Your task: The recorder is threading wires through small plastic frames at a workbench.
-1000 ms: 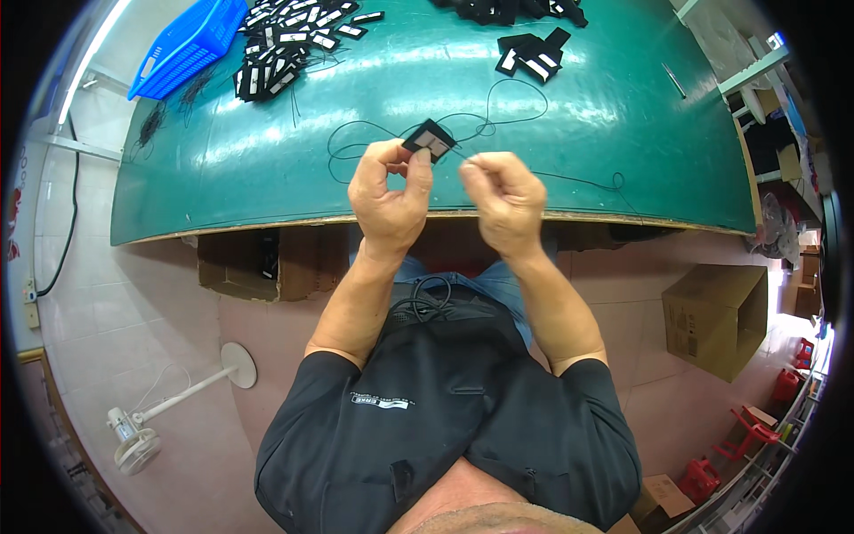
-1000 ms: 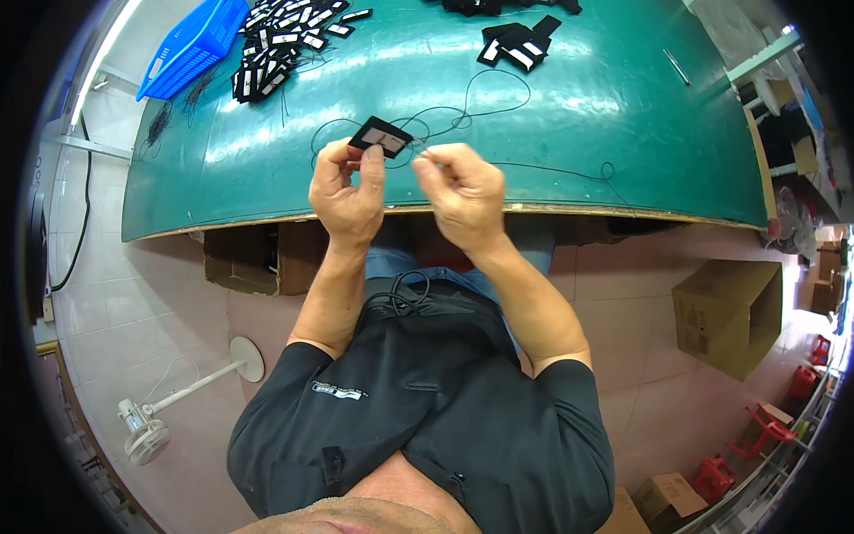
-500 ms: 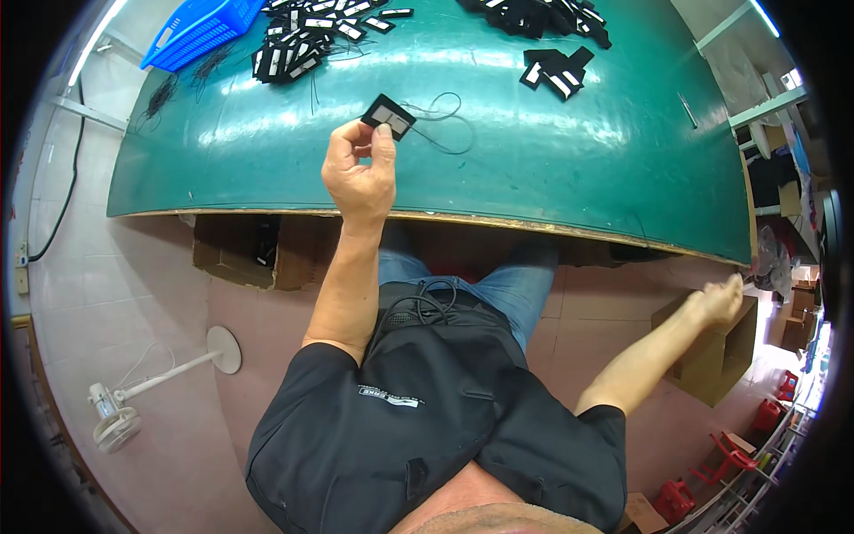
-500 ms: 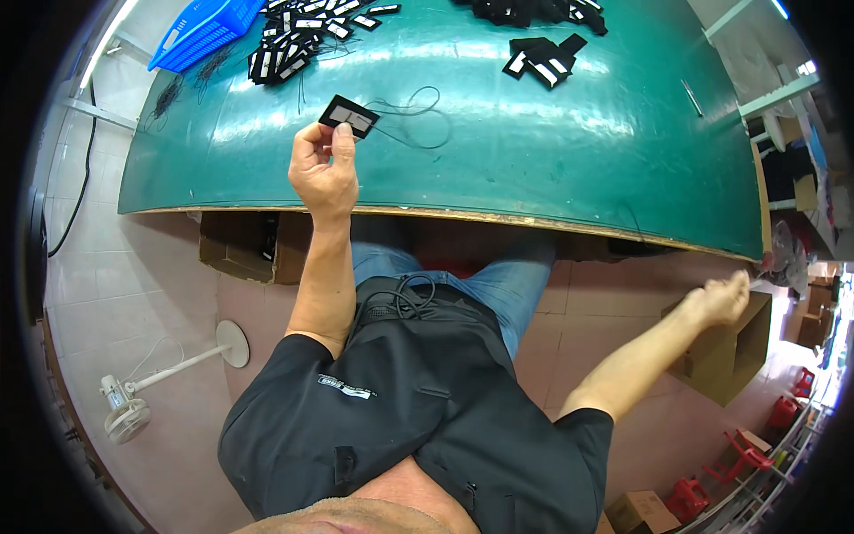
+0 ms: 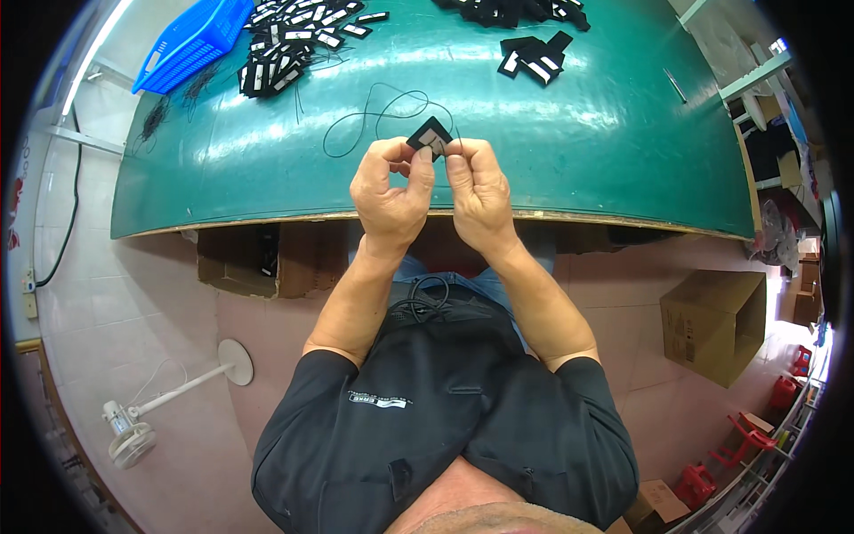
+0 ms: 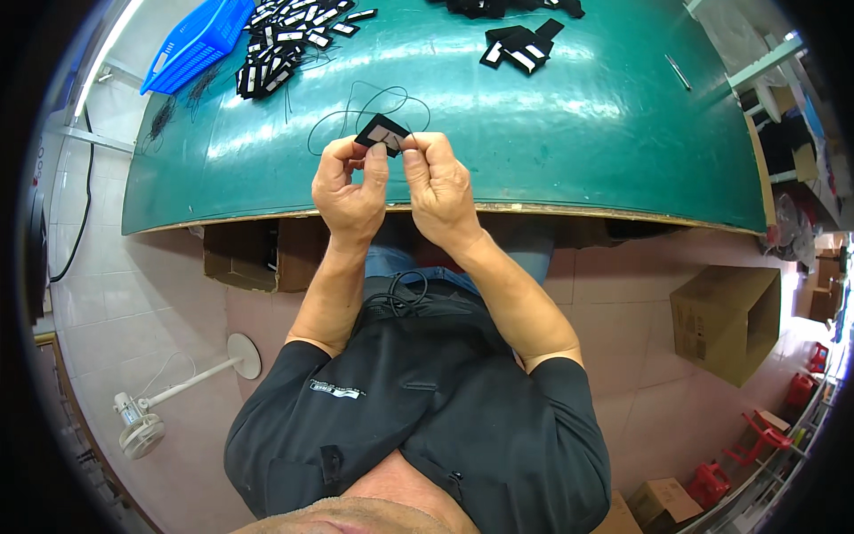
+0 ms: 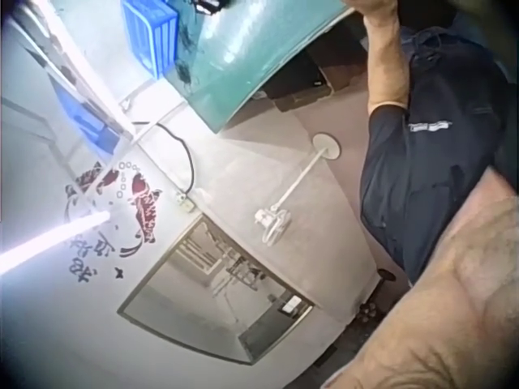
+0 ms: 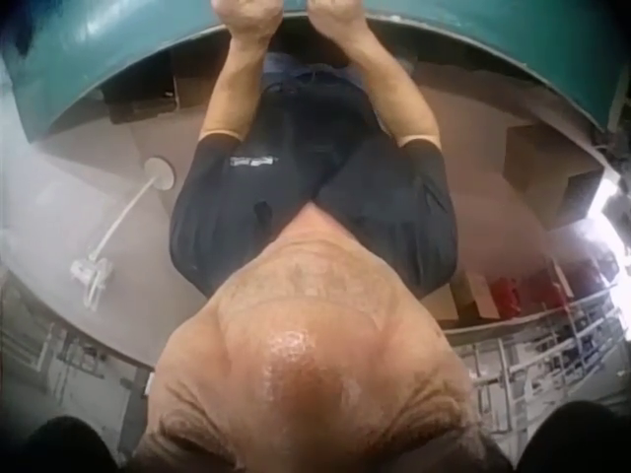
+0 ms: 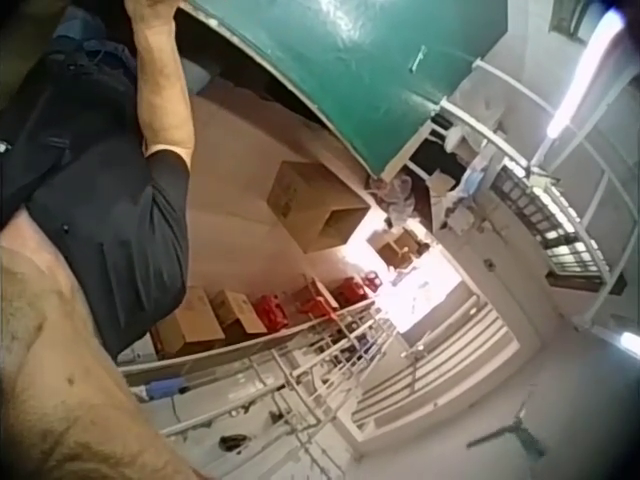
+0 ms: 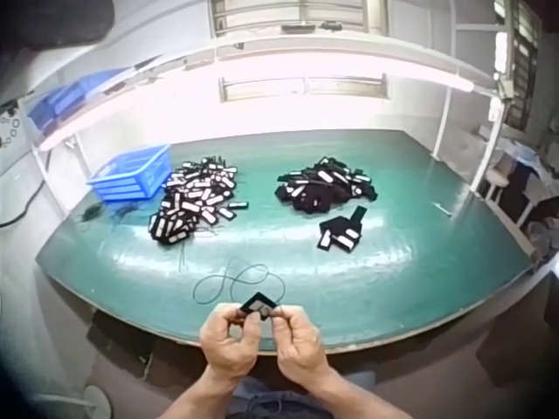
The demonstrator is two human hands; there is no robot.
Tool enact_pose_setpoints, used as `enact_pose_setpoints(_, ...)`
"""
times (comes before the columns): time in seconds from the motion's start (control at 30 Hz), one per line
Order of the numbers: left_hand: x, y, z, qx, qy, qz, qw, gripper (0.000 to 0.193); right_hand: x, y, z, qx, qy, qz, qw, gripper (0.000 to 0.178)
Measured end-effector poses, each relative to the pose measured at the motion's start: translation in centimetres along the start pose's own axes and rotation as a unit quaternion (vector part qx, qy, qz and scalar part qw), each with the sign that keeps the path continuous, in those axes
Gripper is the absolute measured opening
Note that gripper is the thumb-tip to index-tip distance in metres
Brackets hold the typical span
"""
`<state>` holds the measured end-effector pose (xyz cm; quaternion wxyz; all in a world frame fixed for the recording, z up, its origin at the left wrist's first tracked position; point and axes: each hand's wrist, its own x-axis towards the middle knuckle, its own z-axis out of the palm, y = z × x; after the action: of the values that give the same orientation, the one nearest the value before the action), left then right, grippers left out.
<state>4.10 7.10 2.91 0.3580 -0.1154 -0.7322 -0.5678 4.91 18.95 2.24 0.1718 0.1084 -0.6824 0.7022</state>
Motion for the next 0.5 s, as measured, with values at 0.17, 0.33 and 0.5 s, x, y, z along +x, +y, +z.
enact_pose_setpoints(0.17,-0.1,-0.2,0.5,-0.004,0.0,0.006,1.0,0.013,-0.2,-0.4,-0.6,-0.011,0.002,0.042,0.999,0.009)
enact_pose_setpoints(0.33,0.7,-0.8,-0.9,0.021,0.032,-0.023,0.999,0.013,0.5,-2.4,-6.8,-0.085,0.133,-0.091,0.983,0.003)
enact_pose_setpoints(0.5,2.0,-3.0,-3.1,0.05,0.095,-0.053,0.993,0.013,1.4,-2.4,-24.9,0.035,0.39,-0.07,0.917,0.004)
